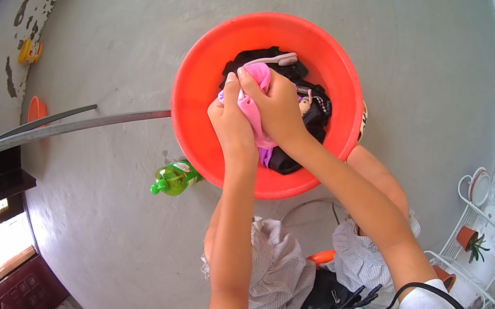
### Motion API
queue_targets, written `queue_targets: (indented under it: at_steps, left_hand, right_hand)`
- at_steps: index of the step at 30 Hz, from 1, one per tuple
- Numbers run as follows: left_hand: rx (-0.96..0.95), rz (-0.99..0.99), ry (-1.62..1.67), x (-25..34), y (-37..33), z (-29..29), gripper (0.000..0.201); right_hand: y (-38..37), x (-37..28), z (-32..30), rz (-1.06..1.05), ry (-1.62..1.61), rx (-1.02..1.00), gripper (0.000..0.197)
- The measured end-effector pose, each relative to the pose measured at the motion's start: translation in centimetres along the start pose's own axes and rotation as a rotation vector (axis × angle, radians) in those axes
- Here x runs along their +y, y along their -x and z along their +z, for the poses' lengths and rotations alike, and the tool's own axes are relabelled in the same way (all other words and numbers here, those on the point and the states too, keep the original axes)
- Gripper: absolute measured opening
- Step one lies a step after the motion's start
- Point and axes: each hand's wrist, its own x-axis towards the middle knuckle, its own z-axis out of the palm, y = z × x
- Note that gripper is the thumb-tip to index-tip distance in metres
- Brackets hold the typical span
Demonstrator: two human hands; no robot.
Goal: The person hand-washes laundry by scrubbing and rubbing a garment by hand over a basin of water.
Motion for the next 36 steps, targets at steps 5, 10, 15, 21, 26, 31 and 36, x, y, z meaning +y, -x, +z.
queue_targets:
  at_steps: [5,10,15,21,26,31,36]
  left_hand:
    - [0.038,0.037,0.049,1.0,-1.0,-0.8,0.034]
    - [0.035,0.046,0.083,1.3,-0.4,-0.3,0.034]
    - [0.004,0.0,-0.024,0.4,0.5,0.5,0.032]
    - [-0.006,-0.046,-0.014,0.1,0.6,-0.1,0.031]
    - [0.028,0.009,0.02,0.7,0.0,-0.8,0.032]
    - [0.052,0.021,0.034,1.6,-0.8,-1.4,0.035]
    - [0.032,0.021,0.027,1.3,0.0,-0.6,0.035]
  right_hand:
    - [1.4,-0.4,0.6,-0.044,0.136,-0.041,0.025]
    - [1.5,-0.3,0.5,-0.063,0.089,-0.043,0.024]
    - [-0.1,-0.4,-0.3,-0.014,-0.013,-0.024,0.024]
    - [0.3,-0.4,-0.3,0.033,-0.022,-0.041,0.024]
    - [1.2,-0.4,0.6,-0.019,0.023,-0.041,0.025]
    - [2.3,0.0,1.1,-0.076,0.131,-0.066,0.022]
    - [1.5,-0.2,0.5,-0.022,0.093,-0.046,0.023]
